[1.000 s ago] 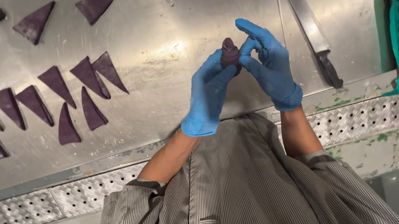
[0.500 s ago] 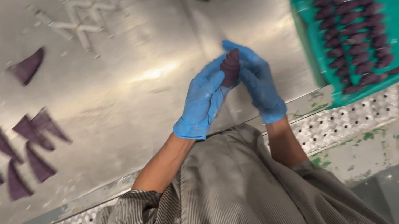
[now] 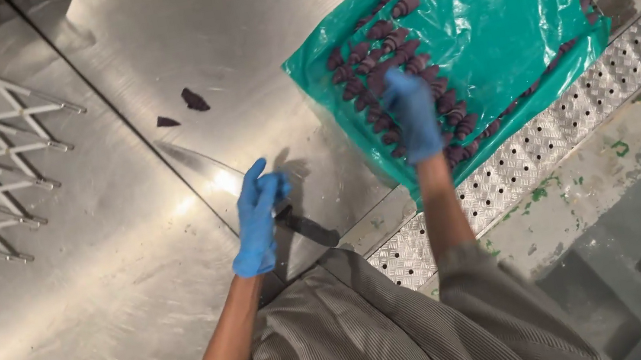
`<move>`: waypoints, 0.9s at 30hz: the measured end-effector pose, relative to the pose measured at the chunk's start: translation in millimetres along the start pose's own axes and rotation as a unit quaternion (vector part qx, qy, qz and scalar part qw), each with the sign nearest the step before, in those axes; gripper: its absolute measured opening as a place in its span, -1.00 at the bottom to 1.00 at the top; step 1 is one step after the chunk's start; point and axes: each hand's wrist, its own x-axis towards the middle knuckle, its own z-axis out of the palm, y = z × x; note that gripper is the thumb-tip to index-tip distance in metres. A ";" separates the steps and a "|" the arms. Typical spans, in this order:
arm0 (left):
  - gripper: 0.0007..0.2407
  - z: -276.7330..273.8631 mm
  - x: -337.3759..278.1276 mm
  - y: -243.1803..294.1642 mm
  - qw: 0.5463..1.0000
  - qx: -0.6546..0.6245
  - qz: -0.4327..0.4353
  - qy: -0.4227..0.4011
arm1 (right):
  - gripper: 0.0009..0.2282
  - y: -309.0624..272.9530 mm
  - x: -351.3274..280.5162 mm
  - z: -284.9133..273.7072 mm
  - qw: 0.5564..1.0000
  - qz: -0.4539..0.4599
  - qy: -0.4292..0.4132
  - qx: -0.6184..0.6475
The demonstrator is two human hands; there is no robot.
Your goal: The recorder is rolling pieces of purple dough into croissant shapes on a metal surface.
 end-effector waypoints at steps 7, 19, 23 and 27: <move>-0.75 -73.5 -11.4 -54.4 0.994 -0.034 0.015 0.099 | -0.68 1.7 170.4 -72.9 0.987 0.029 0.155 0.005; -0.83 -103.7 -26.2 -68.6 0.981 -0.084 0.027 0.172 | -0.57 -24.1 162.9 -44.5 0.905 0.024 0.229 -0.358; -0.82 -114.4 -35.2 -68.7 0.981 -0.086 0.025 0.174 | -0.47 18.2 199.2 -70.4 0.849 -0.013 0.260 -0.460; -0.81 -146.6 -49.9 -84.2 0.973 -0.065 0.033 0.221 | -0.41 5.9 215.2 -81.2 0.833 -0.010 0.189 -0.520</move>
